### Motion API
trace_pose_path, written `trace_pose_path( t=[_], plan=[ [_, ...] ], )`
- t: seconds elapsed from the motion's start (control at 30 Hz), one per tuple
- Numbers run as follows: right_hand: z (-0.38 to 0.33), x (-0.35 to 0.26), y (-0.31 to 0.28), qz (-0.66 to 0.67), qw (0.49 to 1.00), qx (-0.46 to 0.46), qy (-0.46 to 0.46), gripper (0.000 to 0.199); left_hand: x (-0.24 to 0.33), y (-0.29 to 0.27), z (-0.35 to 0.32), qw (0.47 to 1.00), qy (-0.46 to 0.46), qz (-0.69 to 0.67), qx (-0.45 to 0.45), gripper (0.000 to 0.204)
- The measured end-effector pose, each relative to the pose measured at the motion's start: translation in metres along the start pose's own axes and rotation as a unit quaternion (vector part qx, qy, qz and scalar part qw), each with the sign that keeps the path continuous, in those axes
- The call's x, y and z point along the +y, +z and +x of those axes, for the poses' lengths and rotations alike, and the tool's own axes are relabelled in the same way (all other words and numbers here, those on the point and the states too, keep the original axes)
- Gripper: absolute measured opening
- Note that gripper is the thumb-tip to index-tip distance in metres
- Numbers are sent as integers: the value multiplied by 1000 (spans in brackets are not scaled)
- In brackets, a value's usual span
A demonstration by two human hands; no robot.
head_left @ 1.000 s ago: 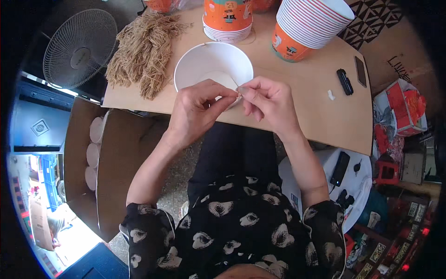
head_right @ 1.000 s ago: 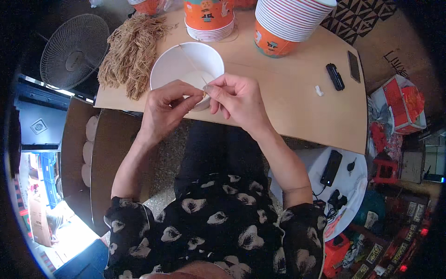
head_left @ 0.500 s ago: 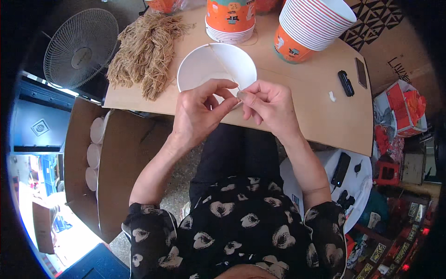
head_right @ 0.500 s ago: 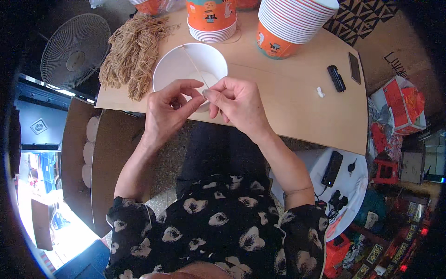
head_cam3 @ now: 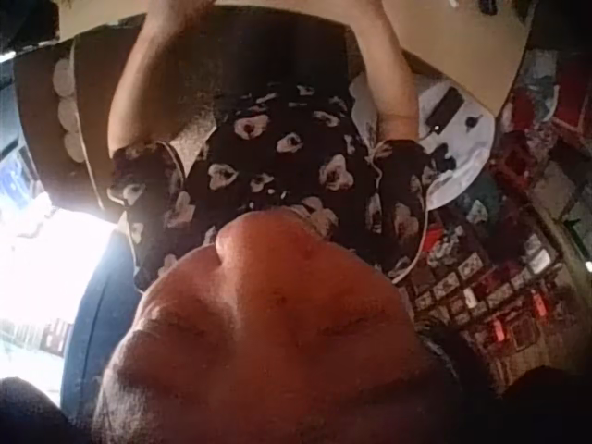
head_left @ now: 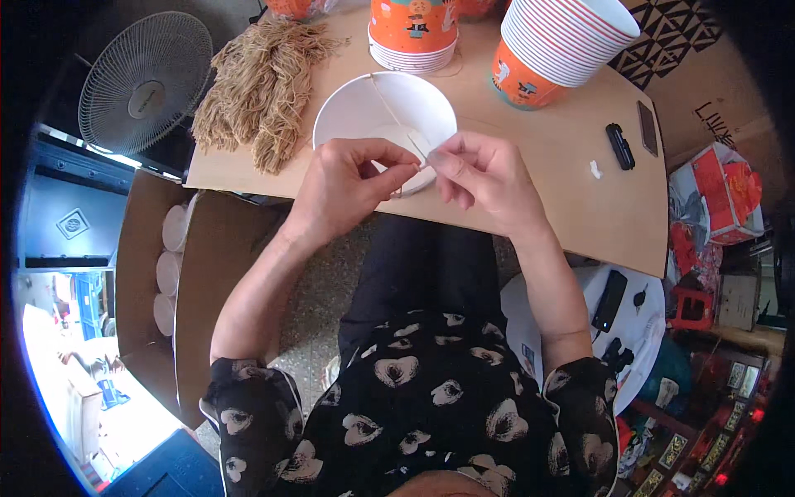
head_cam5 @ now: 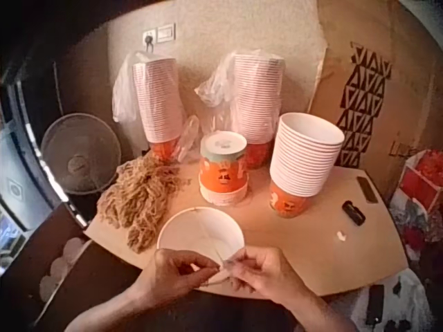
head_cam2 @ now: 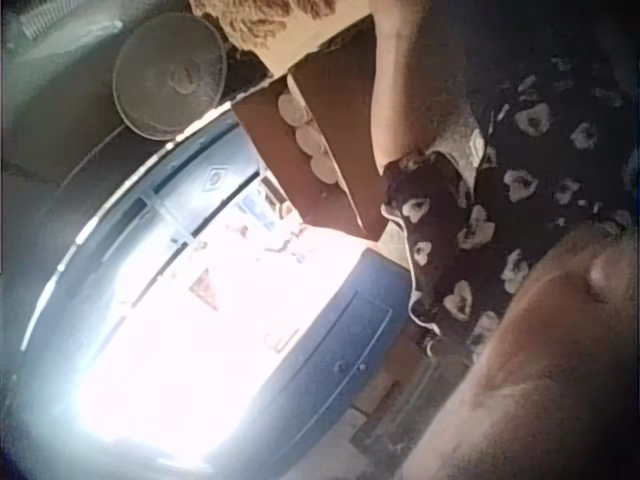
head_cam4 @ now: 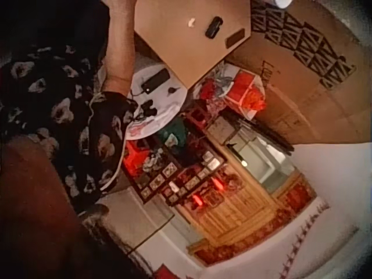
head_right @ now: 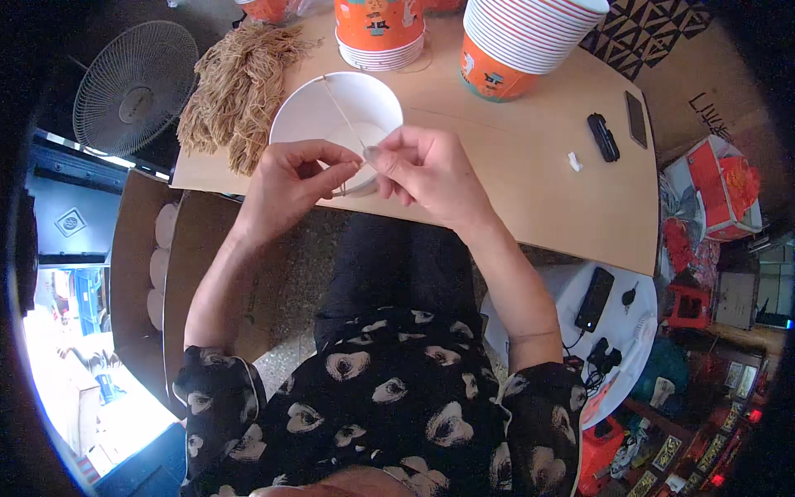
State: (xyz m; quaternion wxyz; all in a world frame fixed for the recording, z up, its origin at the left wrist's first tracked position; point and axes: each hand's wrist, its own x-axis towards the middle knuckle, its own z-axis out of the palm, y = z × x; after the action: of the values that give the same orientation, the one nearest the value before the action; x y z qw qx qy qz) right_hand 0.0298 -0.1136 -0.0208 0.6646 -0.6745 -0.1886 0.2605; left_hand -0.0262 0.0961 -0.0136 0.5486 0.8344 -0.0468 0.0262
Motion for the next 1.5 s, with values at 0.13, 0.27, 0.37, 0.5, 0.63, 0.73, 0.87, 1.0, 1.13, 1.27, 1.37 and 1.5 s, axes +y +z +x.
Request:
trace_pose_path(
  t=[0.13,0.27,0.37,0.5,0.63,0.73,0.87,1.0,1.13,1.27,1.37,1.5],
  plan=[
    [2,-6,-1,26,997,12,-71,17,0,-10,7,994,-54,-40,-81,19],
    [7,-5,0,-21,993,44,-108,13,7,-21,16,976,-108,-70,-177,22],
    [9,2,4,-42,987,75,-139,11,14,-25,21,969,-133,-82,-192,23],
    [7,12,6,-72,974,105,-186,9,12,-27,25,963,-147,-105,-200,23],
    [0,7,11,-274,893,161,-319,16,12,-26,25,959,-166,-108,-202,22],
    [-4,11,19,-328,858,183,-350,20,9,-25,27,959,-168,-112,-199,22],
    [-1,20,21,-342,844,205,-358,19,11,-22,28,963,-154,-96,-200,23],
    [1,22,23,-345,839,215,-361,17,13,-21,26,966,-151,-92,-186,23],
    [4,25,24,-326,843,215,-369,15,11,-18,25,968,-145,-108,-173,23],
    [4,30,29,-314,844,226,-372,15,9,-15,21,972,-141,-110,-152,22],
    [3,33,29,-293,851,236,-366,15,7,-11,20,976,-119,-110,-144,21],
    [3,36,29,-292,851,235,-369,15,9,-11,20,977,-108,-105,-151,21]
  ],
)
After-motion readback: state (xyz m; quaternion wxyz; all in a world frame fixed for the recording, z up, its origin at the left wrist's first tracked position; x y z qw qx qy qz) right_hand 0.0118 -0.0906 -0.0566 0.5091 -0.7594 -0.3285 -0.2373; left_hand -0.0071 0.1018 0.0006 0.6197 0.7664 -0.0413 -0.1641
